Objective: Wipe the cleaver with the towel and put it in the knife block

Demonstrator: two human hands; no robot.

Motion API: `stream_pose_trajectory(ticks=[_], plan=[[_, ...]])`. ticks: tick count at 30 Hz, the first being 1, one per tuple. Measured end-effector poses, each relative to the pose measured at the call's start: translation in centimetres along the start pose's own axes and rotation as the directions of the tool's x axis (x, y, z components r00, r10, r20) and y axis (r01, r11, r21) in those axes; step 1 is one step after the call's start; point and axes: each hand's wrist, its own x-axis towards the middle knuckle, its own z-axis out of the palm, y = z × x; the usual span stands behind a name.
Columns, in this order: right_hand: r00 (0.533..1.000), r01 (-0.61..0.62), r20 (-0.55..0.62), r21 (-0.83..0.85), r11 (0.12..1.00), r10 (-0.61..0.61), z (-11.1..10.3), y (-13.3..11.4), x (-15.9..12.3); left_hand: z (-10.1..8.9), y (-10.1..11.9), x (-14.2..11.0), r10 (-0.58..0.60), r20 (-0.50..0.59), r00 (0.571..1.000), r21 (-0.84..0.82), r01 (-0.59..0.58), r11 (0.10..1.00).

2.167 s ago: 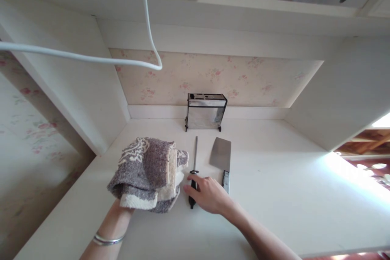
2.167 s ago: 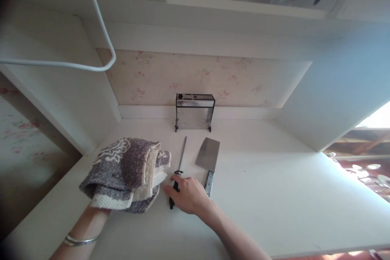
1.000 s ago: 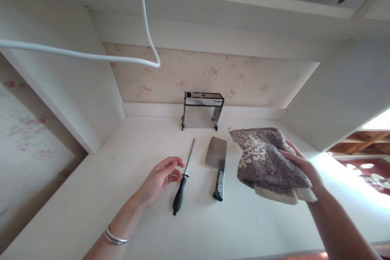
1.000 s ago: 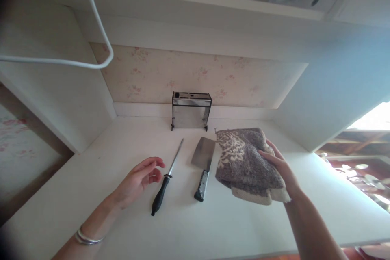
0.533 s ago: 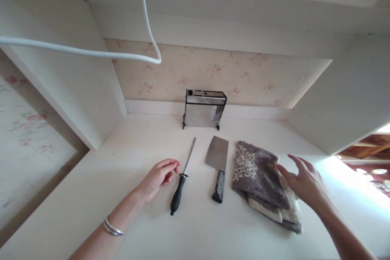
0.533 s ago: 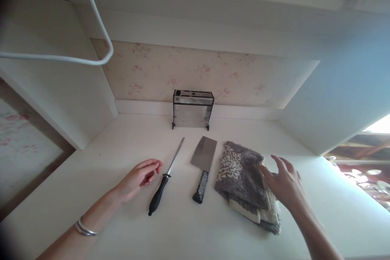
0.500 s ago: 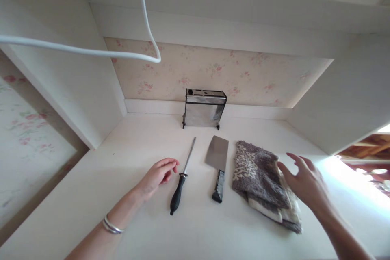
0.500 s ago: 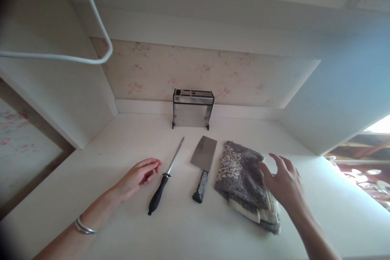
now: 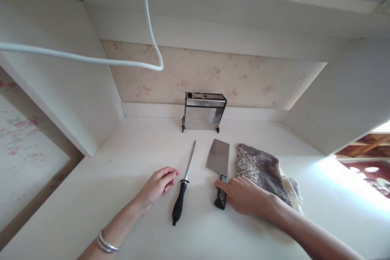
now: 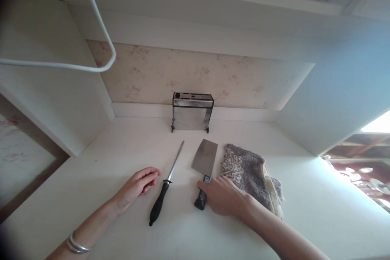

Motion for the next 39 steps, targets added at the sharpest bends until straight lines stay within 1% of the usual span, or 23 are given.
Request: stream_pose_trajectory(ticks=[4, 7, 9, 11, 12, 13, 14, 15, 16, 18, 20, 21, 22, 23, 26, 28, 30, 33, 35, 39], plan=[[1.000, 0.030, 0.007, -0.034, 0.999, -0.029, -0.1, -0.1, -0.3, 0.1, -0.5, 0.2, 0.031, 0.007, 1.000, 0.037, -0.031, 0.999], [1.000, 0.020, -0.012, 0.015, 1.000, -0.020, -1.2, 0.0, -0.7, 0.2, -0.7, 0.3, 0.038, -0.002, 0.999, 0.049, -0.038, 0.998], [0.998, -0.032, -0.052, 0.075, 0.997, 0.036, -2.5, 0.4, -0.9, 0.3, -0.8, 0.3, 0.039, -0.009, 0.999, 0.056, -0.039, 0.998], [0.981, -0.118, -0.138, 0.150, 0.982, 0.139, -4.1, 1.0, -1.1, 0.4, -0.7, 0.3, 0.032, -0.018, 0.999, 0.072, -0.031, 0.997], [0.956, -0.169, -0.206, 0.202, 0.965, 0.211, -4.9, 1.4, -1.2, 0.4, -0.7, 0.3, 0.026, -0.024, 0.999, 0.079, -0.024, 0.997], [0.914, -0.218, -0.278, 0.274, 0.937, 0.294, -5.7, 1.8, -1.2, 0.5, -0.7, 0.2, 0.021, -0.027, 0.999, 0.081, -0.018, 0.997], [0.860, -0.261, -0.332, 0.364, 0.894, 0.387, -6.5, 2.2, -1.4, 0.5, -0.7, 0.2, 0.017, -0.027, 0.999, 0.080, -0.015, 0.997], [0.799, -0.294, -0.359, 0.465, 0.835, 0.482, -7.2, 2.7, -1.5, 0.6, -0.7, 0.2, 0.016, -0.027, 1.000, 0.075, -0.014, 0.997], [0.738, -0.313, -0.361, 0.566, 0.762, 0.571, -7.9, 3.2, -1.7, 0.6, -0.7, 0.2, 0.017, -0.025, 1.000, 0.069, -0.015, 0.997], [0.642, -0.307, -0.314, 0.731, 0.610, 0.700, -9.2, 4.0, -2.2, 0.7, -0.7, 0.1, 0.022, -0.020, 1.000, 0.060, -0.021, 0.998], [0.556, -0.262, -0.282, 0.833, 0.487, 0.781, -10.7, 4.7, -2.7, 0.8, -0.8, 0.1, 0.025, -0.022, 0.999, 0.056, -0.024, 0.998], [0.518, -0.226, -0.284, 0.865, 0.449, 0.807, -11.6, 5.1, -3.0, 0.8, -0.8, 0.2, 0.027, -0.021, 0.999, 0.053, -0.026, 0.998], [0.482, -0.188, -0.296, 0.884, 0.427, 0.825, -12.6, 5.4, -3.2, 0.8, -0.8, 0.2, 0.027, -0.021, 0.999, 0.049, -0.026, 0.998], [0.447, -0.141, -0.325, 0.894, 0.425, 0.833, -13.7, 5.8, -3.4, 0.8, -0.8, 0.2, 0.026, -0.020, 0.999, 0.047, -0.025, 0.999], [0.353, 0.063, -0.480, 0.869, 0.491, 0.803, -17.4, 7.1, -3.3, 1.0, -0.6, 0.2, 0.021, -0.010, 1.000, 0.051, -0.021, 0.998], [0.311, 0.203, -0.559, 0.829, 0.521, 0.768, -19.7, 8.2, -2.6, 1.1, -0.5, 0.1, 0.030, -0.015, 0.999, 0.062, -0.029, 0.998], [0.294, 0.278, -0.590, 0.805, 0.524, 0.752, -21.6, 9.5, -1.5, 1.2, -0.5, 0.1, 0.037, -0.028, 0.999, 0.069, -0.035, 0.997], [0.291, 0.279, -0.557, 0.827, 0.488, 0.778, -23.5, 11.2, 0.7, 1.2, -0.4, -0.1, 0.032, -0.023, 0.999, 0.081, -0.030, 0.996], [0.310, 0.257, -0.505, 0.860, 0.441, 0.805, -24.2, 12.2, 2.3, 1.2, -0.4, -0.2, 0.035, -0.020, 0.999, 0.094, -0.033, 0.995], [0.367, 0.246, -0.433, 0.899, 0.363, 0.824, -24.9, 13.9, 4.9, 1.1, -0.6, -0.2, 0.043, -0.018, 0.999, 0.112, -0.041, 0.993]])
